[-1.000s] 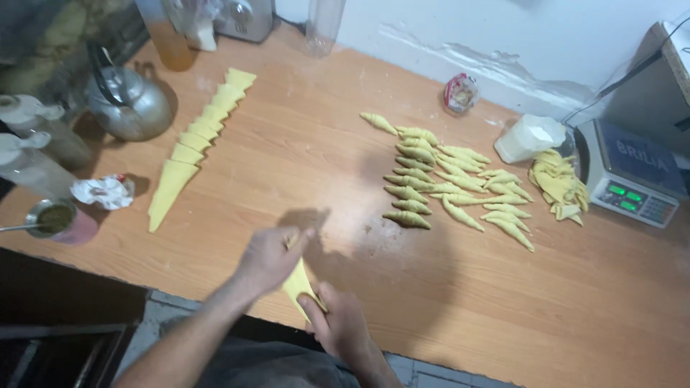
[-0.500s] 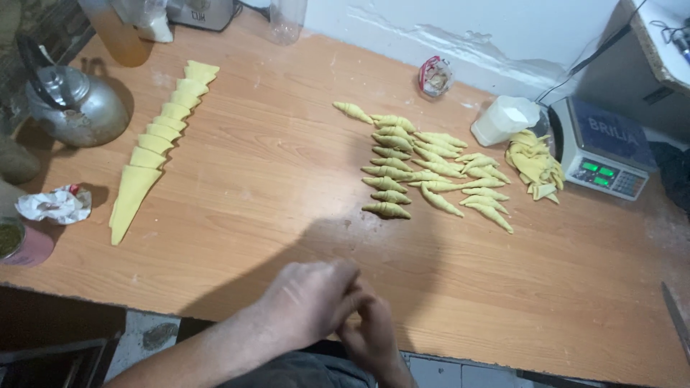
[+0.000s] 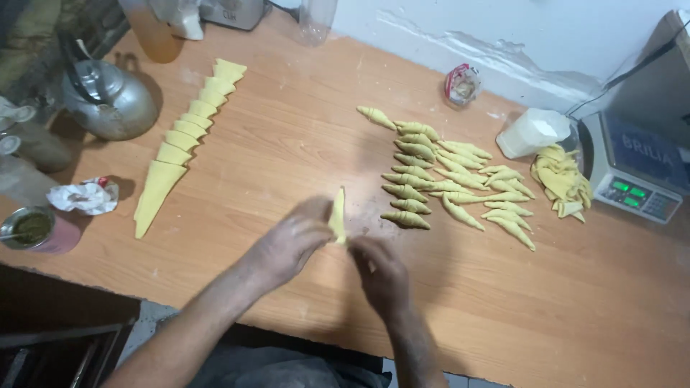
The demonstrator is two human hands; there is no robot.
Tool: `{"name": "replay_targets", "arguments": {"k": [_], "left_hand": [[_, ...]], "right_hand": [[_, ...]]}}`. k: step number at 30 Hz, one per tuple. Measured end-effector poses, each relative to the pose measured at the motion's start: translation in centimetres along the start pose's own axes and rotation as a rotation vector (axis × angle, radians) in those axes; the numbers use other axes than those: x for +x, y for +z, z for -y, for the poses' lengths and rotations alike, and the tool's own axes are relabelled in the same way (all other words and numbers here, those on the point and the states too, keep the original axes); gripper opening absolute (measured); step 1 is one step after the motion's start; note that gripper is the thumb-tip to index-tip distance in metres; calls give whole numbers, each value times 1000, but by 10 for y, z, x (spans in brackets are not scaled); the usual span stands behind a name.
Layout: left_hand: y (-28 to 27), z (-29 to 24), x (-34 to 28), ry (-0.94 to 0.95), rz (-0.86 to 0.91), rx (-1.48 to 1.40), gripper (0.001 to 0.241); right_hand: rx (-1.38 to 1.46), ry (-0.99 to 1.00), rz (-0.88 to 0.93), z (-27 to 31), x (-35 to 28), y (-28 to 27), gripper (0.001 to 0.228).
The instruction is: Rolling triangular pieces of dough into croissant shapes on a wooden work surface.
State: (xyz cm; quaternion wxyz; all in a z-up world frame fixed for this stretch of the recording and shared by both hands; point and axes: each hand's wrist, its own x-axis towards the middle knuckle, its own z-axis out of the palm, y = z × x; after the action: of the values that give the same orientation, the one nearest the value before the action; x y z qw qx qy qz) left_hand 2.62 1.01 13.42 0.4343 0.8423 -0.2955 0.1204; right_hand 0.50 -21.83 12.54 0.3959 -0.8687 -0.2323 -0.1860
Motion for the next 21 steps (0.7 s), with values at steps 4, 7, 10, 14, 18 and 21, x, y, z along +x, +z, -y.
{"name": "replay_targets", "arguments": {"k": [4,7,10,14,18,21], "left_hand": [[70,36,-79,-100,112,15,13],[86,32,-108,-69,271,416,58],[74,-7,-101,-166,304,283,69],[71,26,-47,-283,363,438,77],[58,44,-29,-185,200,432,80],[72,60,-57,-170,270,145,39]], "right_hand": [[-58,215,233,-9,-71,31,25],[-284,39,230,-18,-96,52,44],[-242,37,514,-8,-99,49,70],[-343,36,457,-30,-39,61,73],[-193,-50,270,-46,-21,58,68],[-120,71,356,-62,-46,58,36]]}}
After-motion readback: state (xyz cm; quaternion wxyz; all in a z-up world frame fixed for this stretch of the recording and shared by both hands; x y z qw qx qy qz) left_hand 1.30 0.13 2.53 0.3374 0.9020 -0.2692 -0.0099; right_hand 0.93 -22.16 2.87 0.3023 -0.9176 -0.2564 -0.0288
